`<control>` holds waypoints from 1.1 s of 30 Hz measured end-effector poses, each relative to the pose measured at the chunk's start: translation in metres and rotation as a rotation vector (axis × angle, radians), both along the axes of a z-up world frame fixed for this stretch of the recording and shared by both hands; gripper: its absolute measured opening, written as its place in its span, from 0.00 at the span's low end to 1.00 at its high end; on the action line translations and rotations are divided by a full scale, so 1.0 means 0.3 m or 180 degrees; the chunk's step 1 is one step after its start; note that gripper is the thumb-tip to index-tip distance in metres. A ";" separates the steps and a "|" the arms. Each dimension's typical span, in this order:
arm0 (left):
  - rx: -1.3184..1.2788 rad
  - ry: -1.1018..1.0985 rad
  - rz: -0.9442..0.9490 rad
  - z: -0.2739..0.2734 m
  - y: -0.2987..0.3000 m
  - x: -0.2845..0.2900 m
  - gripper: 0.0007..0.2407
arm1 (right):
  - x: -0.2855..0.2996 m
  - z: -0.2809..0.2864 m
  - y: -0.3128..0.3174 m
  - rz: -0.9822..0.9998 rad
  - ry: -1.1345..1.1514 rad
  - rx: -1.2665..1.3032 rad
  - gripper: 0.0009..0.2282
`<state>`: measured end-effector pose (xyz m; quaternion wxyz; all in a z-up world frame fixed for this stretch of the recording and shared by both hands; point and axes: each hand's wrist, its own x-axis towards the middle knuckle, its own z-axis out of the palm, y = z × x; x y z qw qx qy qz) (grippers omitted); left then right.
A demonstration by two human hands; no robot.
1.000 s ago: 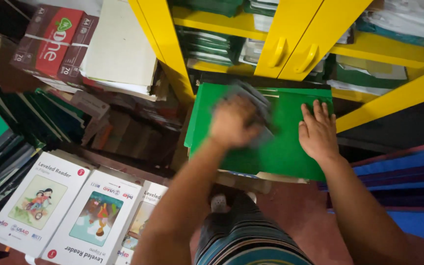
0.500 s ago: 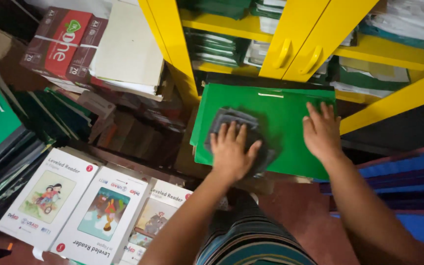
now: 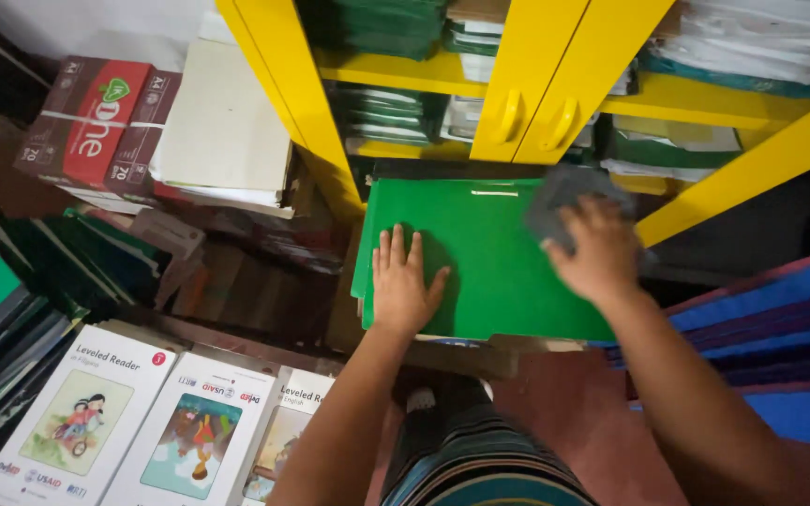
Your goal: Organizing and wiping down folders and books on library shelves.
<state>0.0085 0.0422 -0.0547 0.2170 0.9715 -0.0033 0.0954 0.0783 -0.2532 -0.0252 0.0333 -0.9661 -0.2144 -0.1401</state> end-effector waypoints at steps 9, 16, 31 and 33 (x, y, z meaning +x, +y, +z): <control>0.0073 -0.0089 -0.0111 -0.097 0.017 0.026 0.30 | 0.040 0.012 0.558 0.0993 -0.0438 0.0765 0.19; -0.0009 -0.0050 0.0043 -0.020 0.003 0.023 0.42 | 0.210 -0.021 0.263 0.0163 0.0010 0.0224 0.21; 0.0764 0.0428 -0.0769 -0.004 -0.167 0.458 0.24 | -0.270 -0.038 0.148 0.1004 0.0207 -0.0123 0.31; 0.0730 0.0516 -0.0823 -0.024 -0.153 0.482 0.25 | -0.239 -0.047 0.068 0.1181 0.0164 0.0152 0.31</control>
